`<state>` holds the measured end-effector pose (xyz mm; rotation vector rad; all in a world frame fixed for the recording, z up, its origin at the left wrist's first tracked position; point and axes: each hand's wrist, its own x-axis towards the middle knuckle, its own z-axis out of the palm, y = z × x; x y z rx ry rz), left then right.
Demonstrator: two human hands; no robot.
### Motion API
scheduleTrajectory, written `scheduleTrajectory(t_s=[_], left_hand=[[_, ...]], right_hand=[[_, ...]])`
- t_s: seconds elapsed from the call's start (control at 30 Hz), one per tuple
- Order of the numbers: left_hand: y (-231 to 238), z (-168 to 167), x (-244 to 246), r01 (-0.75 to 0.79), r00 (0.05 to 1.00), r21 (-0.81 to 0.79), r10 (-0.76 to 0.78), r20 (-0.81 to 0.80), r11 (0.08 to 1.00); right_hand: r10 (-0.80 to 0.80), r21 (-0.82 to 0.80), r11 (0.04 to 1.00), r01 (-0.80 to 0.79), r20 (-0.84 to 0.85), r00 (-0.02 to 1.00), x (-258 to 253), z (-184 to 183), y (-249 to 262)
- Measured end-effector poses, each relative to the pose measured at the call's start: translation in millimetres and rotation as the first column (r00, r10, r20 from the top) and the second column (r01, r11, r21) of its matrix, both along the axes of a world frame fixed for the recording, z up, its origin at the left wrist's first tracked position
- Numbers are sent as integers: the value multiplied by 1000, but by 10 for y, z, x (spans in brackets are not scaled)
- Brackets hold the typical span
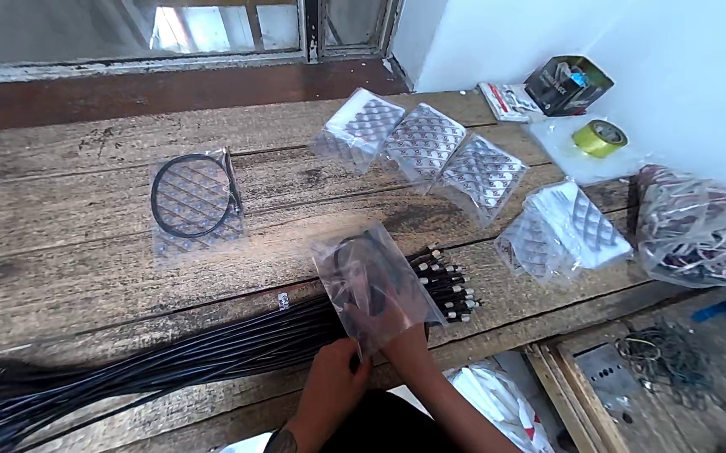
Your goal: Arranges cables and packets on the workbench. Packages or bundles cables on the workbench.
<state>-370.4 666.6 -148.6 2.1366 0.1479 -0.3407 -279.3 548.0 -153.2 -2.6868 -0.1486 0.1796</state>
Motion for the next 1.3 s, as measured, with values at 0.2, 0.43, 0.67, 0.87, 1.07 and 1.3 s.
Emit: scheduleTrajectory(t_s=[0.2,0.43,0.67,0.87,1.07,1.3], left_hand=[[81,-86,-139,-78,968,-77,57,-244,994],[230,-158,-281,-155,959,-73,132,-250,985],[190,-187,-350,-71,993,-92,62,-103,993],[260,-233,-368,-149,980,-290,102,-173,945],[318,-302,-433,-205,971,-381,137,-198,901],[261,-263,-123,-537,827,-560,262,-497,631]], right_hand=[[93,-60,992,-109,-222,971,-158,26,-92],[586,14,797,-604,-260,767,-283,182,-725],[557,-339,829,-445,437,706,-328,-177,-662],[450,-349,879,-325,384,806,-447,-192,-535],[170,1,980,-199,513,841,-627,-11,-866],[-142,451,787,421,-531,835,-38,-14,-1040]])
